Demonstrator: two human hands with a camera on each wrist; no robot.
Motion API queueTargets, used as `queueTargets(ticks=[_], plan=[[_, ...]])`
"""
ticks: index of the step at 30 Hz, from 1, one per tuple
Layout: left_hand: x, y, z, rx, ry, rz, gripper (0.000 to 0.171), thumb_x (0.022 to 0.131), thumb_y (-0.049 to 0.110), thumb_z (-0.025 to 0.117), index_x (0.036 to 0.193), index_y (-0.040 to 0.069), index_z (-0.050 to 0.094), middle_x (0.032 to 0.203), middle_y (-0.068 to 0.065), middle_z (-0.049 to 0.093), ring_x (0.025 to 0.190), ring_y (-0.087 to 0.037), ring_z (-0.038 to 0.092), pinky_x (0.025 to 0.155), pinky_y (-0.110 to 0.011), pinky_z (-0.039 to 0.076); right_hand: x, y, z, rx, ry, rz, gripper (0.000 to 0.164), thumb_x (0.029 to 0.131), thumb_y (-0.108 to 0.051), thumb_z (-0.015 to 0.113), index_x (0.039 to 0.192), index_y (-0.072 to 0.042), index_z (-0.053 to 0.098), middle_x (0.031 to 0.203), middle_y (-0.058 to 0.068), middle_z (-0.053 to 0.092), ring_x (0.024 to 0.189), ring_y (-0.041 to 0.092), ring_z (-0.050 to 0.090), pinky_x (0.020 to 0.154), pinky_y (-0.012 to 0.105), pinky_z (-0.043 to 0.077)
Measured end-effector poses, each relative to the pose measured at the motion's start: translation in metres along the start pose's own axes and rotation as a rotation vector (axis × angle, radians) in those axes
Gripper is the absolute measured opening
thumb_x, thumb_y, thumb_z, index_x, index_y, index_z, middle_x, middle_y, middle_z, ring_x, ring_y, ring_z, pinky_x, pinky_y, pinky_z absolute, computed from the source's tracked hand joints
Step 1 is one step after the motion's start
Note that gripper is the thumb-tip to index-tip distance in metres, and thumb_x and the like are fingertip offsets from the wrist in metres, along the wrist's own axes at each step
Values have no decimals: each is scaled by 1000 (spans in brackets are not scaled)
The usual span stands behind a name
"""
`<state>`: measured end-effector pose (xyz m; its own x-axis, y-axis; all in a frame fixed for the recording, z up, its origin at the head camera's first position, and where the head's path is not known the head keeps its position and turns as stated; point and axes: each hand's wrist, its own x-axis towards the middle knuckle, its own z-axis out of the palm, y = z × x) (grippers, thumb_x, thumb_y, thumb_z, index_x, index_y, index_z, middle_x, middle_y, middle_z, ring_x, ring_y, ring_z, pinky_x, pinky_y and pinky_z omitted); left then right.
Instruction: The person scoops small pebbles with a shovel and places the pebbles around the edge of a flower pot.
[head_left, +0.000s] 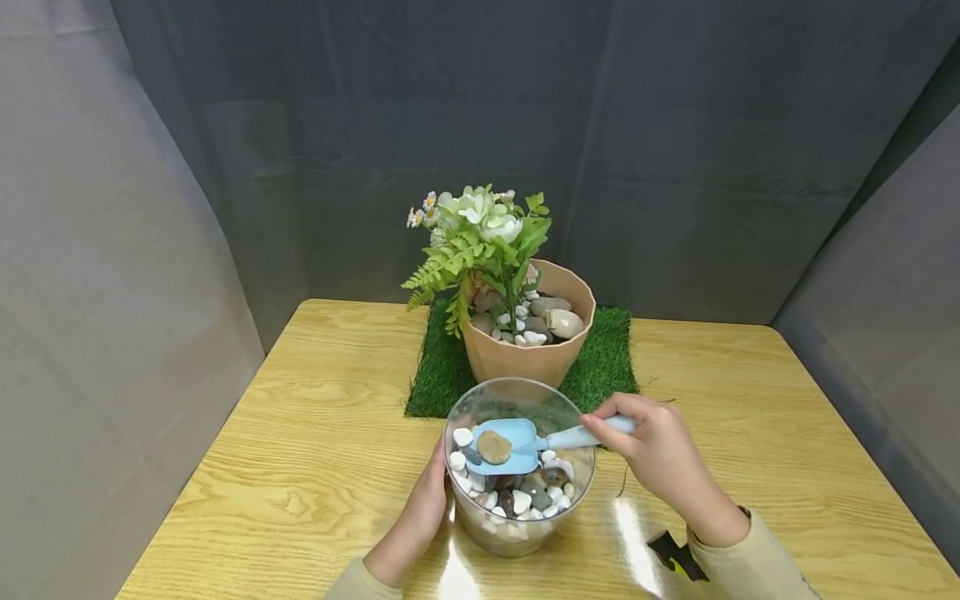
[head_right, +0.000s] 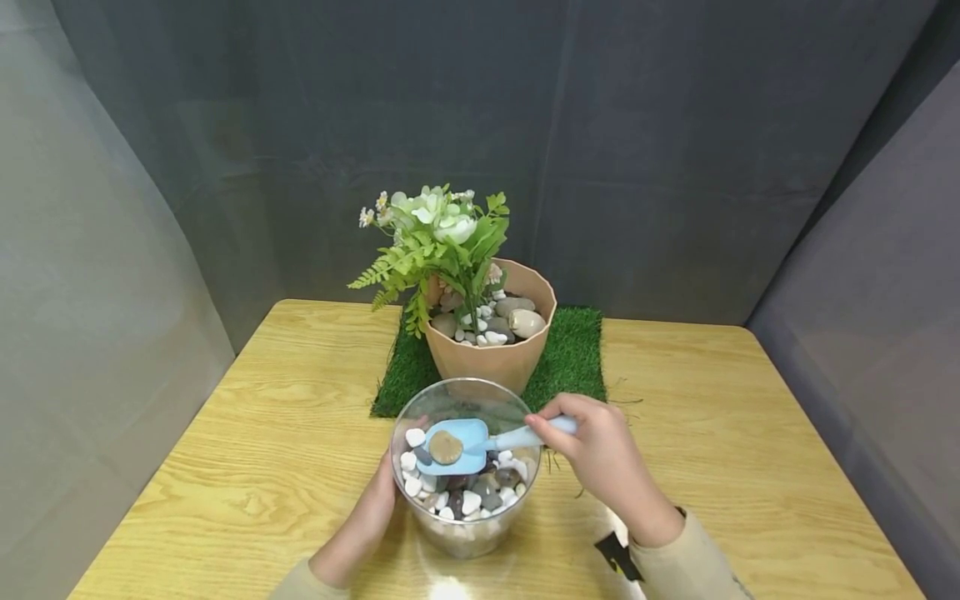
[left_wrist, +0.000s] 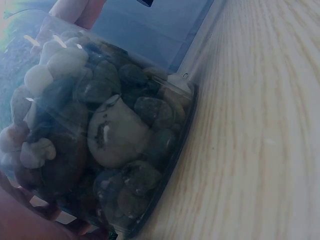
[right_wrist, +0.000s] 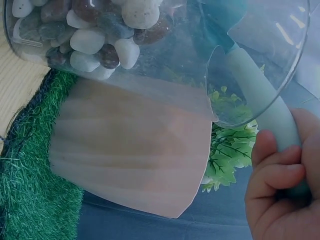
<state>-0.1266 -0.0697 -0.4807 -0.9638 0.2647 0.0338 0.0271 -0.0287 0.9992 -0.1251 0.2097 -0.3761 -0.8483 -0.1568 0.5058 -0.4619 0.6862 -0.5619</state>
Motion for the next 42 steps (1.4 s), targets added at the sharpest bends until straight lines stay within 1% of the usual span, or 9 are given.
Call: queueTargets(ticks=[9,14,20,25,28,30,35,37,42], plan=[[1,-1,-2,-2,-24,12,64,114,44,10,160,7,32,169,-17,28,158,-37,17,128,-58,6,-2,-2,-3,16,-21,56,20,87,-9,82,75,-18,69,55,-14,44,47,-4,30,41,20,32],[1,-1,-3,22,-35,26,64,114,41,7,161,6,31,169,-17,28,159,-37,15,128,-58,5,-5,-1,-7,19,-17,101,18,88,-9,81,76,-17,70,55,-12,44,47,-2,29,41,21,32],[1,0,-3,38,-41,36,65,114,39,4,162,3,28,169,-16,27,159,-36,13,128,-58,3,-6,3,-11,39,23,108,17,88,-7,81,77,-16,71,56,-10,45,46,-1,30,40,21,32],[0,0,-2,59,-33,30,66,114,40,4,162,3,29,169,-15,26,160,-37,10,128,-59,1,-2,4,-19,46,82,134,14,87,-5,81,78,-12,73,57,-8,48,46,0,34,40,21,33],[0,0,-2,72,-27,33,66,114,40,4,161,2,29,169,-16,27,159,-39,11,128,-61,0,7,3,-29,44,109,169,11,89,-8,81,80,-9,74,59,-7,50,46,3,36,40,23,33],[0,0,-3,74,-26,36,66,113,41,4,161,3,29,169,-16,26,159,-39,11,128,-62,0,16,3,-37,43,120,198,11,91,-12,80,82,-8,75,61,-9,55,46,5,38,41,24,34],[0,0,-3,71,-33,41,65,114,39,4,162,3,28,169,-17,26,159,-40,12,127,-63,0,40,5,-57,27,173,267,20,95,-25,77,87,-7,75,64,-14,63,46,11,41,42,25,35],[0,0,-3,72,-36,39,65,114,39,4,162,3,28,169,-17,25,159,-40,11,127,-63,0,49,8,-63,28,200,282,25,96,-29,76,87,-7,74,64,-12,63,46,13,40,41,27,34],[0,-1,-3,76,-28,30,66,114,41,4,161,3,30,169,-17,27,159,-39,13,128,-61,1,67,21,-69,21,247,297,32,97,-37,73,89,-5,73,67,-16,64,45,16,39,40,29,31]])
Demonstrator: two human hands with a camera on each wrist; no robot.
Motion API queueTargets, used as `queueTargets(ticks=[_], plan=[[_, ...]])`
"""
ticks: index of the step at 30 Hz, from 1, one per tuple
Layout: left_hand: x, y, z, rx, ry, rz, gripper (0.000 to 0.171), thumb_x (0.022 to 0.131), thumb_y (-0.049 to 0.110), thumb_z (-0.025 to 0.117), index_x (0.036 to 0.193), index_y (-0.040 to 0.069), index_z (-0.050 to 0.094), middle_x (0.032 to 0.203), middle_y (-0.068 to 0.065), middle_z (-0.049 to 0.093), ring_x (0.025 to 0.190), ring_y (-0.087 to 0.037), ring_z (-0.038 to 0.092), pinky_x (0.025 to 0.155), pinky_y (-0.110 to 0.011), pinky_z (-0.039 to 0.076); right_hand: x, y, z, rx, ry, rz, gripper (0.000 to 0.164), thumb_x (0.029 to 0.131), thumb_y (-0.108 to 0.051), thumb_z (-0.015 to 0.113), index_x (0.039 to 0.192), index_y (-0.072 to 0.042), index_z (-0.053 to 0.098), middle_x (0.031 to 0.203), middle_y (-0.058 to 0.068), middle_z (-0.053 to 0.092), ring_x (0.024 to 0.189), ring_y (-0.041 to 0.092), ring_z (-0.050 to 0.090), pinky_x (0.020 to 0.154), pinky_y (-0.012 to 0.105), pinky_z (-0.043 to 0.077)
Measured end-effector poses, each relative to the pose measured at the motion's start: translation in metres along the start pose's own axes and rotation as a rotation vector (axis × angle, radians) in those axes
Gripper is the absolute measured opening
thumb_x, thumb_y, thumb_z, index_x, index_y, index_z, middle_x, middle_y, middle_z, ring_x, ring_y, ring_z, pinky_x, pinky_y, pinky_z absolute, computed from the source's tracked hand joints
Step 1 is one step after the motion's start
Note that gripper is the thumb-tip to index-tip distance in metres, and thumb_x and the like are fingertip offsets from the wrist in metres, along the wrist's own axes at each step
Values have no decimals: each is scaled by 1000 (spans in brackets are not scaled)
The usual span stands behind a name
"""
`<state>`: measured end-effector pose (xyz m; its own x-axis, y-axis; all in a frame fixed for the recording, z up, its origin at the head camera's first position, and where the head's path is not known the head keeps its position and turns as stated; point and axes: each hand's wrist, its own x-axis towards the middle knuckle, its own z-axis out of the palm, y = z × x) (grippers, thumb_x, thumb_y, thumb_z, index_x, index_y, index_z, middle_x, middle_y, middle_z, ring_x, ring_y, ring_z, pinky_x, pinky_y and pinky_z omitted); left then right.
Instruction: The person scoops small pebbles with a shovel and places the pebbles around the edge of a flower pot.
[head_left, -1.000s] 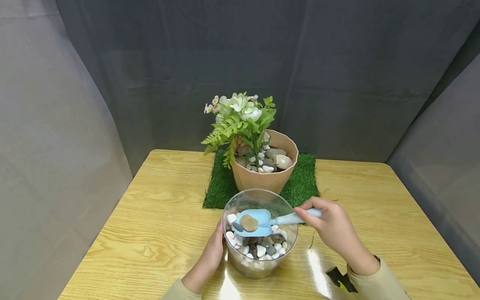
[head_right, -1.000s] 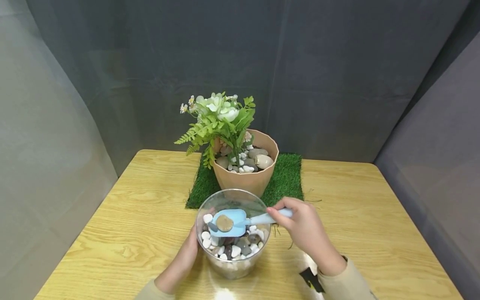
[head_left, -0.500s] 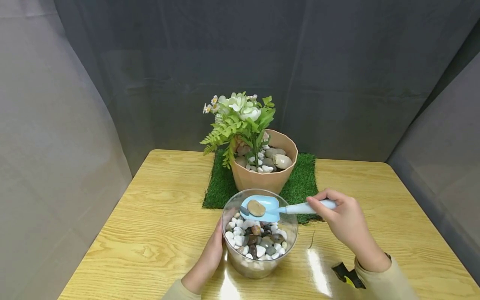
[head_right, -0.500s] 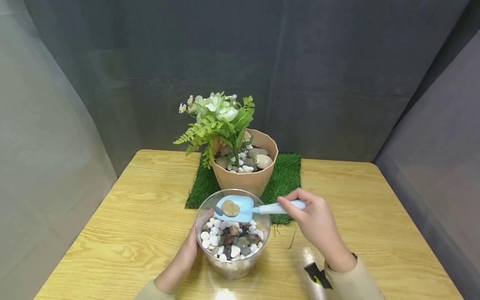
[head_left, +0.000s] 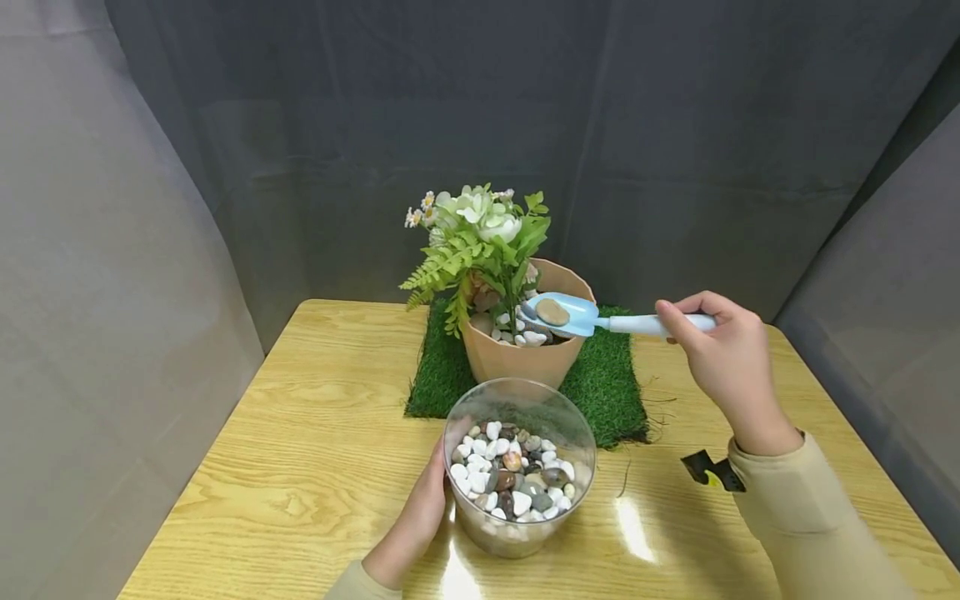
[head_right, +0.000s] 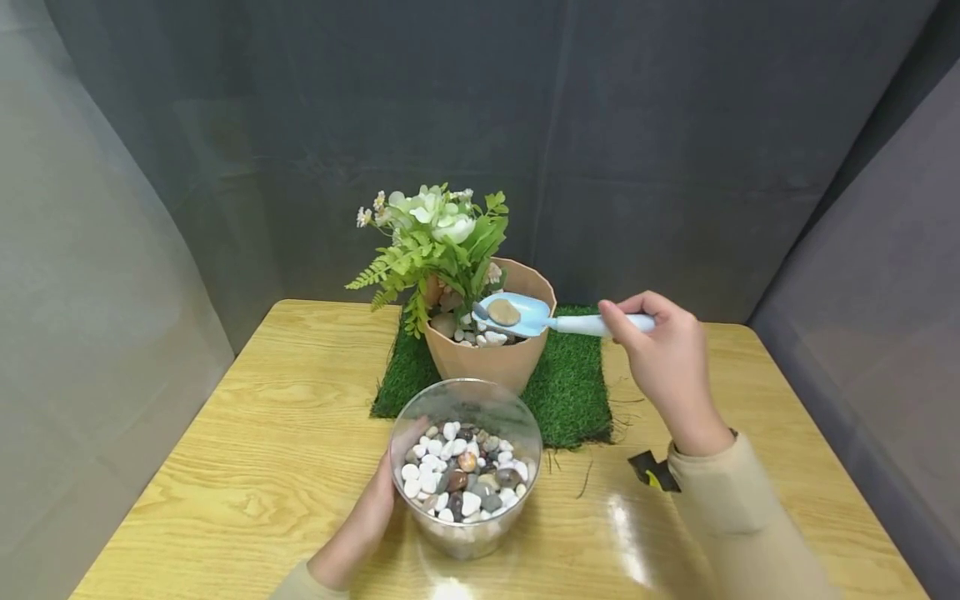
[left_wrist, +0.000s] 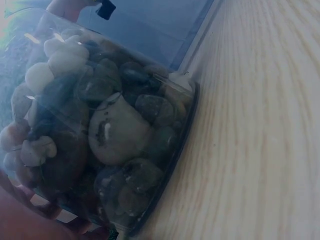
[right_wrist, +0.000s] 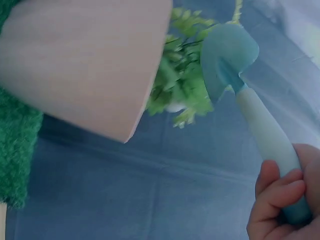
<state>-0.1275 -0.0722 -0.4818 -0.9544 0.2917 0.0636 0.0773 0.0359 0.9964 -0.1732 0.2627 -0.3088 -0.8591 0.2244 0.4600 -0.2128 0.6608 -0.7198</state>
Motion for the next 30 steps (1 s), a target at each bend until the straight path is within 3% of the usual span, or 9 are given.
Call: queueTargets(ticks=[4,12,18,30], plan=[[0,0,0,3,6,-1,65,114,40,5,161,3,31,169,-17,28,159,-39,13,128,-61,2,12,9,7,-72,46,6,38,97,-42,72,91,-5,75,65,-19,62,45,14,43,40,28,32],[-2,0,-1,15,6,4,63,114,36,4,161,5,32,169,-15,29,159,-39,14,128,-62,2,26,19,31,-155,165,-63,36,96,-39,74,87,-4,74,63,11,64,43,7,43,42,22,32],[-2,-1,-1,19,9,4,65,114,38,4,161,3,32,168,-16,29,159,-39,14,128,-61,2,34,17,47,-187,217,-83,37,94,-39,75,85,-3,75,69,16,70,47,2,43,46,18,32],[0,-1,0,3,1,-3,65,114,39,4,161,2,30,169,-17,27,159,-39,12,128,-61,1,46,12,64,-312,261,-175,36,97,-33,71,82,-1,71,64,17,68,48,34,54,44,33,31]])
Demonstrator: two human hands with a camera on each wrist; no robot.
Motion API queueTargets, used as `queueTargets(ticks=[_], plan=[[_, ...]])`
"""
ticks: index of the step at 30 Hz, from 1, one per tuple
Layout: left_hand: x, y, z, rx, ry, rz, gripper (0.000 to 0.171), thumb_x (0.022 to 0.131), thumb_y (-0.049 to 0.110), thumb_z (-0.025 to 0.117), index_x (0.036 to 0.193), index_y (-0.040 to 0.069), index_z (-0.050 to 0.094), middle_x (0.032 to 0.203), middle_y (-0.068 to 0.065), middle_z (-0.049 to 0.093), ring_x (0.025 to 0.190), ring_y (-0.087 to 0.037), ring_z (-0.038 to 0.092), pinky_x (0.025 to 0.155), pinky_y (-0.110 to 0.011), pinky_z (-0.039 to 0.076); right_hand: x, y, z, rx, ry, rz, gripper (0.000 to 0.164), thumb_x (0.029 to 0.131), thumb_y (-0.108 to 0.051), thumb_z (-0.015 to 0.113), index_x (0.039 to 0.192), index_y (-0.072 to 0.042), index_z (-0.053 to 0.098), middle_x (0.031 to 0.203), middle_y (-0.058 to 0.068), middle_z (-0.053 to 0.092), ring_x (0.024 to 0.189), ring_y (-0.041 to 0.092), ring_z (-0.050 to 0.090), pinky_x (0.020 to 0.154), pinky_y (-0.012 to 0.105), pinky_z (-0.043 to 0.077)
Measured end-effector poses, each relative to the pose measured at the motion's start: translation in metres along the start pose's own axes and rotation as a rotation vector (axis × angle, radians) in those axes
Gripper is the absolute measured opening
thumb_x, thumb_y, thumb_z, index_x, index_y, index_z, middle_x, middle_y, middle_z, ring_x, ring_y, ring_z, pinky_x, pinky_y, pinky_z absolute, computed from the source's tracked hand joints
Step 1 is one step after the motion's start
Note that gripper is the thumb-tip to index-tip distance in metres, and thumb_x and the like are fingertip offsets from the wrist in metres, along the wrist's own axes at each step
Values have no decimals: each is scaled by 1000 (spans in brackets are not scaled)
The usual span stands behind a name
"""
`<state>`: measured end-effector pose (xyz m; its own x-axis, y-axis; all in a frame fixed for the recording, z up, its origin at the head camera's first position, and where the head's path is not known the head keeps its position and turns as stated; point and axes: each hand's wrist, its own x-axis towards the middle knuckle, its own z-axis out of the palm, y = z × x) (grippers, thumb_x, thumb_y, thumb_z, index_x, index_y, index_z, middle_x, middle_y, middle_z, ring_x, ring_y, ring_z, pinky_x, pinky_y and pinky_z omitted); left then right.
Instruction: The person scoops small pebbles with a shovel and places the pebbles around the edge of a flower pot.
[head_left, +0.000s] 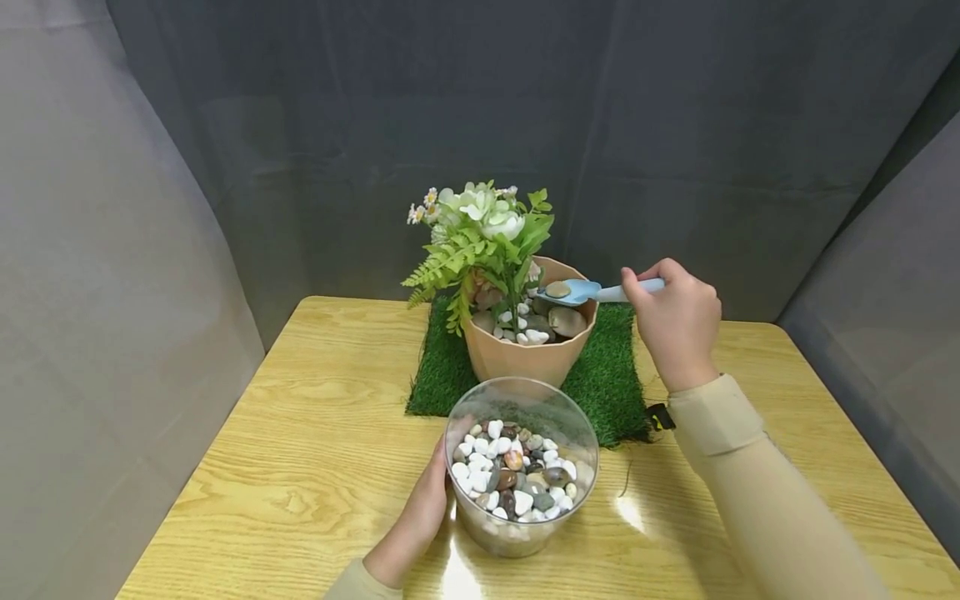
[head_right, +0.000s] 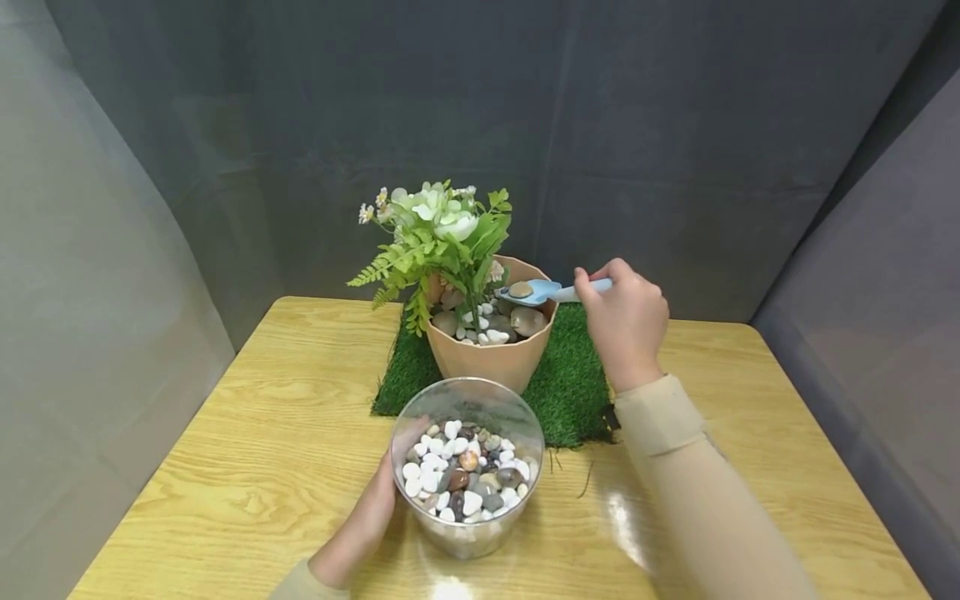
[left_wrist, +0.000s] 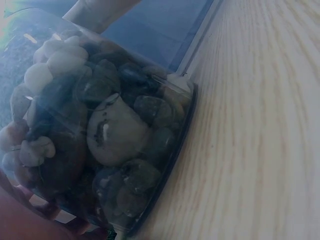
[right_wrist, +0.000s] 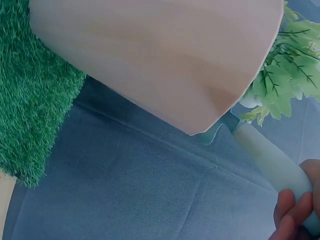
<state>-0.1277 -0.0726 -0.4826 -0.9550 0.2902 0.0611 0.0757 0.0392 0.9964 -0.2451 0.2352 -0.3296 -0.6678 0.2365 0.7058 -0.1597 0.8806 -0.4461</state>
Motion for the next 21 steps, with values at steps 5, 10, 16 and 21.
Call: queueTargets(ticks=[5,10,16,21], plan=[[1,0,0,-4,-1,-2,66,114,40,5,161,2,30,169,-17,27,159,-38,12,128,-60,1,6,-1,5,-26,7,-32,35,97,-33,70,81,-2,69,61,17,65,44,33,51,40,34,28],[0,1,0,2,0,-4,65,114,39,4,161,3,31,169,-16,27,159,-38,12,128,-61,0,11,-2,8,-42,36,-56,34,97,-32,70,81,-2,69,61,18,66,44,35,52,39,35,29],[0,3,0,1,-3,-6,65,114,39,4,161,4,31,170,-16,26,159,-38,11,128,-62,-1,10,-6,-1,-36,74,-55,32,96,-31,72,80,-2,70,61,18,67,46,37,53,42,37,30],[0,3,0,6,-2,-6,64,114,37,4,161,3,31,169,-17,26,159,-39,11,128,-61,0,6,-9,-18,10,120,-81,32,95,-30,74,81,-1,70,66,18,70,49,35,56,46,27,28]])
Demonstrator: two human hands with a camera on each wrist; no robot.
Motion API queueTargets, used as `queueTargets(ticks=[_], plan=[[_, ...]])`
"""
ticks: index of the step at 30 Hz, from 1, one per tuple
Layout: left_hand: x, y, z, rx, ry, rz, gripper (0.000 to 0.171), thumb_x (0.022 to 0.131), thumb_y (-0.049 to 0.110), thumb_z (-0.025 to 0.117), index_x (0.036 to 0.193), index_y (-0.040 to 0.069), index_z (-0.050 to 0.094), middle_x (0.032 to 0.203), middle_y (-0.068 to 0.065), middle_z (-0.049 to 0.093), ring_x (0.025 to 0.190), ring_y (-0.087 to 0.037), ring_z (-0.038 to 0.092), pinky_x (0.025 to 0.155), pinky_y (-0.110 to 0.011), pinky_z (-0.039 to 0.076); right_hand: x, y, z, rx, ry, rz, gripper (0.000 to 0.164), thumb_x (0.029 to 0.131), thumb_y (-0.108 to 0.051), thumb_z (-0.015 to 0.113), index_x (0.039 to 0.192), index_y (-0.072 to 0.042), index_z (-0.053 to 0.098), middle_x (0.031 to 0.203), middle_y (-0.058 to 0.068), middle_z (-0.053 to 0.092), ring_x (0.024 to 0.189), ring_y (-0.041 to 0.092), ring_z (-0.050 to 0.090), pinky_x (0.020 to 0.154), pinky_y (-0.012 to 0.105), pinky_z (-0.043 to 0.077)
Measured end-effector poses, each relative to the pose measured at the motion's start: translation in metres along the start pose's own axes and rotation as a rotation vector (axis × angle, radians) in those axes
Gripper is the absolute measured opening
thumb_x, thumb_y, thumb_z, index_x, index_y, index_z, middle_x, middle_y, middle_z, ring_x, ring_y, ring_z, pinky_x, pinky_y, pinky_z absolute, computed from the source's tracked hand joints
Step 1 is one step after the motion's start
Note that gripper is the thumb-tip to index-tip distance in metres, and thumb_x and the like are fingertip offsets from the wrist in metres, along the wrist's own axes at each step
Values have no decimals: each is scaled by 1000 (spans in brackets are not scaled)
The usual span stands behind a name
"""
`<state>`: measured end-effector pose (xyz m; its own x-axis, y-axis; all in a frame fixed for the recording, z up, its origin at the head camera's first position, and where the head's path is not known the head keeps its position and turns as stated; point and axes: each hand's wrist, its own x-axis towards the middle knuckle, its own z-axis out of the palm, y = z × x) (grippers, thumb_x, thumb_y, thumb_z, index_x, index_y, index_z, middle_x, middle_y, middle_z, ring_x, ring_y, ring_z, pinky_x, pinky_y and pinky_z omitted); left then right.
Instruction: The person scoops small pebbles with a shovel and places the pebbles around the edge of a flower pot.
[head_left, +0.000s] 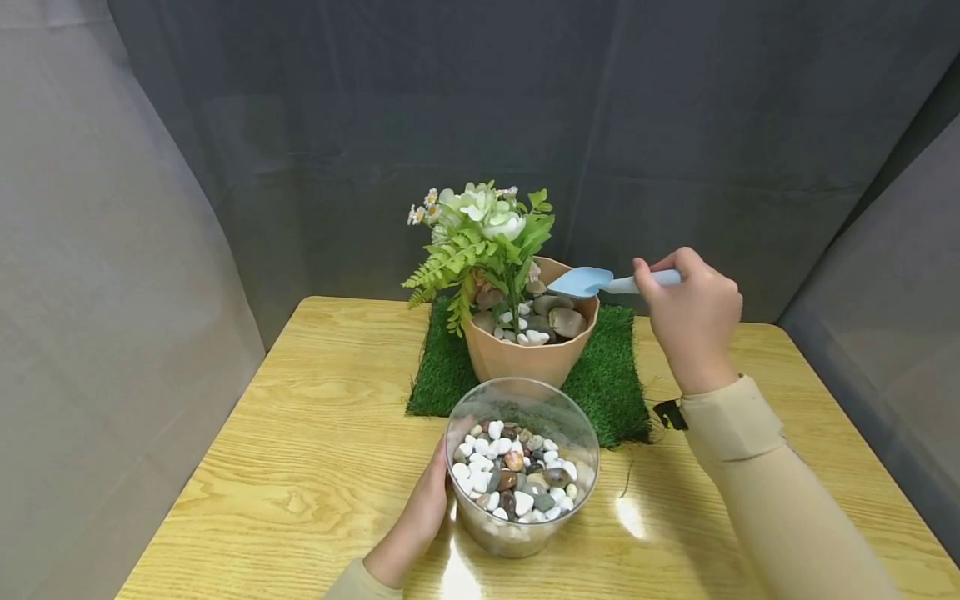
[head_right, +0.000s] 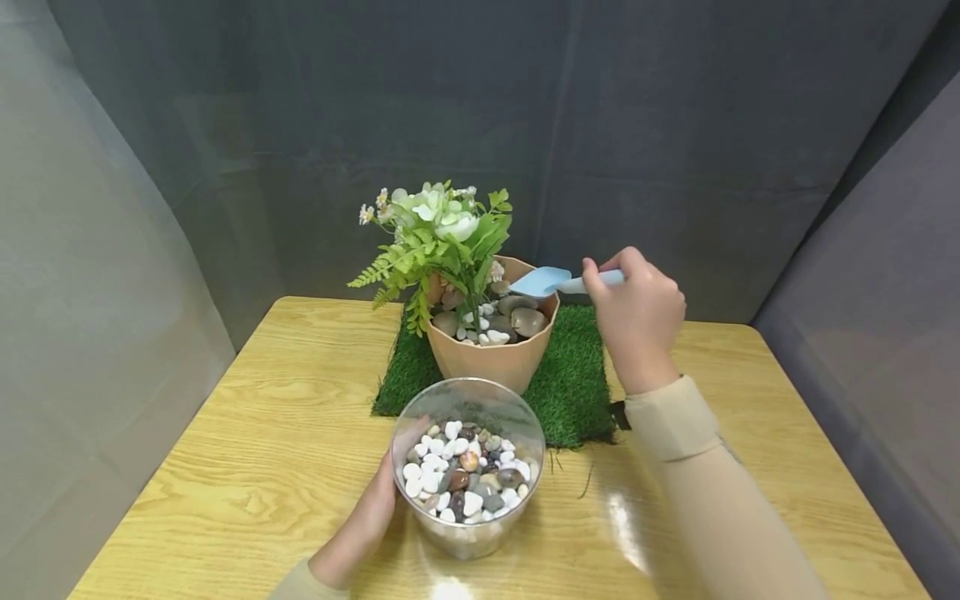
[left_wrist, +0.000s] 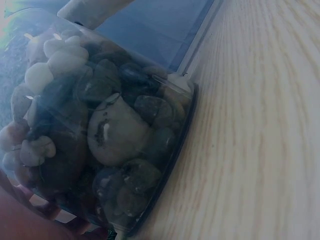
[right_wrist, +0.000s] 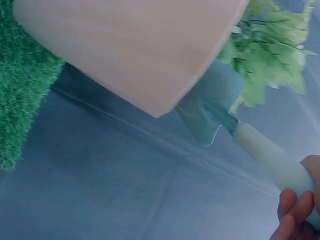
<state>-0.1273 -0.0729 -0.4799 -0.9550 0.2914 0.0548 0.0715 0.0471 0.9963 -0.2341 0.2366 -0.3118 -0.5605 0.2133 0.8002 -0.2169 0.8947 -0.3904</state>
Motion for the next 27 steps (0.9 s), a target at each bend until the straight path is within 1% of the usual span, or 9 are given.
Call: queueTargets(ticks=[2,3,7,10,14,17,19,24,27], plan=[[0,0,0,1,-1,0,64,114,37,4,161,3,31,169,-17,26,159,-39,11,128,-61,0,-3,-2,-11,27,15,-11,31,94,-28,74,82,-1,70,68,18,72,50,33,57,49,20,27],[0,-1,0,3,0,0,64,114,37,4,161,3,31,169,-17,26,159,-39,11,128,-61,1,-4,-4,-16,39,20,-12,30,94,-28,75,82,-1,70,68,17,72,49,28,55,49,18,26],[-1,-1,0,7,2,4,66,114,39,4,161,3,31,169,-17,27,159,-39,12,128,-61,1,-13,-11,-39,103,39,-12,25,91,-22,78,80,0,70,67,16,70,53,-6,45,54,10,26],[-1,-1,0,12,6,6,66,114,40,4,161,3,32,169,-18,27,159,-40,12,128,-62,1,-22,-17,-56,158,48,-18,21,88,-16,80,77,-1,70,63,14,66,56,-18,32,55,9,26],[-1,-2,1,16,13,7,65,114,37,4,160,2,32,169,-18,27,159,-41,12,127,-62,1,-36,-26,-78,224,33,-63,15,82,-7,81,74,-1,70,58,11,60,54,-13,33,54,9,26],[-1,-2,1,13,16,7,64,114,35,4,160,1,32,169,-19,27,158,-41,12,127,-62,2,-46,-31,-92,268,7,-134,13,80,-6,80,72,-1,71,57,9,59,53,-8,36,53,10,28],[-1,-2,1,13,16,9,63,114,35,4,160,1,32,168,-19,27,158,-42,12,127,-62,1,-53,-34,-99,280,-6,-195,19,84,-14,76,71,-2,71,59,9,63,53,-5,38,53,11,30],[-1,-1,1,17,16,15,64,114,36,5,160,1,32,168,-18,29,158,-41,14,128,-62,2,-67,-40,-107,270,-30,-335,48,97,-45,63,68,-8,70,63,5,68,51,-2,39,48,14,32],[-1,-1,1,20,14,17,65,114,38,4,160,1,32,168,-18,29,158,-41,14,127,-62,2,-75,-45,-109,250,-37,-407,51,101,-49,60,67,-12,68,61,0,66,49,-1,37,45,16,30]])
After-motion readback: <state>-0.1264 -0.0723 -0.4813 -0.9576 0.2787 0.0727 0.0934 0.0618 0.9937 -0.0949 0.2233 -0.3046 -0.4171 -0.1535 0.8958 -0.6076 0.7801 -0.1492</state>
